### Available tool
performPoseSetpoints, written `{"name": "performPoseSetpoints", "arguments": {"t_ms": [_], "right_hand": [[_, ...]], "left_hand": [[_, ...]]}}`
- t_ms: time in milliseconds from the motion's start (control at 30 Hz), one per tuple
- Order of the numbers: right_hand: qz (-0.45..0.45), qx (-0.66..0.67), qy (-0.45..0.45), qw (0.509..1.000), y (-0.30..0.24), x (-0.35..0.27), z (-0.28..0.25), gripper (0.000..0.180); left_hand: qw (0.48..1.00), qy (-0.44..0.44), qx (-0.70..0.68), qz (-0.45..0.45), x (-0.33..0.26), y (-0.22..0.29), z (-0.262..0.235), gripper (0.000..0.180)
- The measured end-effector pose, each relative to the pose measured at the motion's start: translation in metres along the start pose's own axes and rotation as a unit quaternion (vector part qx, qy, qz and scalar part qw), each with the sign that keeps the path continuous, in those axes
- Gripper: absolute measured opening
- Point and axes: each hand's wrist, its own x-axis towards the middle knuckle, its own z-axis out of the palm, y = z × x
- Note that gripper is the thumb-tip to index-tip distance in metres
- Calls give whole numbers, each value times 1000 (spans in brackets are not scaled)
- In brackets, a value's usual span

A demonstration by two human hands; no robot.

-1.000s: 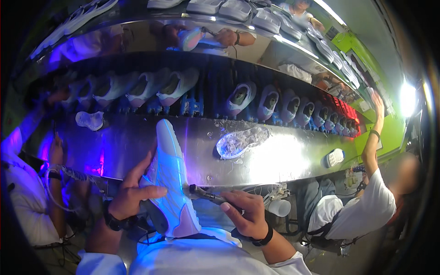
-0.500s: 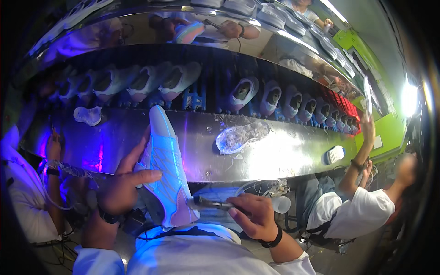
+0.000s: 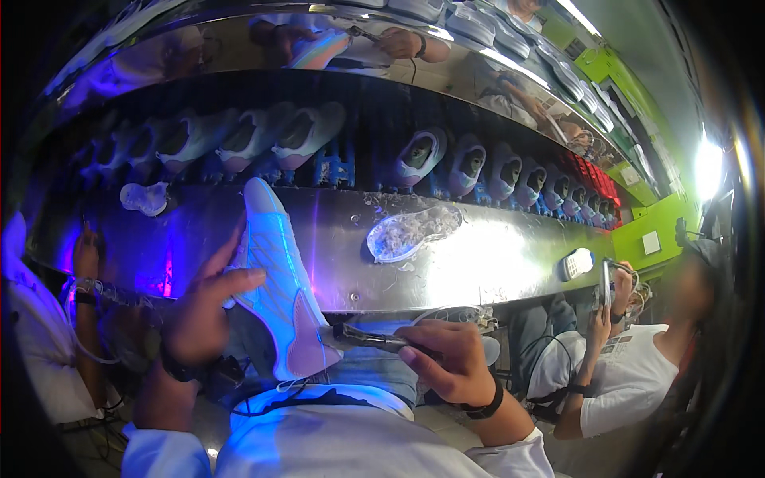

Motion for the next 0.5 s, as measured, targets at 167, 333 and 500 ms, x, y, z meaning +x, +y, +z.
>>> {"name": "performPoseSetpoints", "arguments": {"t_ms": [167,333,500], "right_hand": [[-18,-34,3,999,-8,2,-16,23],[-50,-131,26,990,-19,16,-28,20],[-68,-157,40,984,-21,26,-34,19]], "left_hand": [[998,12,-47,-33,5,-2,1,59],[995,35,-64,-69,7,-13,-2,39],[991,58,-69,-98,6,-19,-3,32]]}}
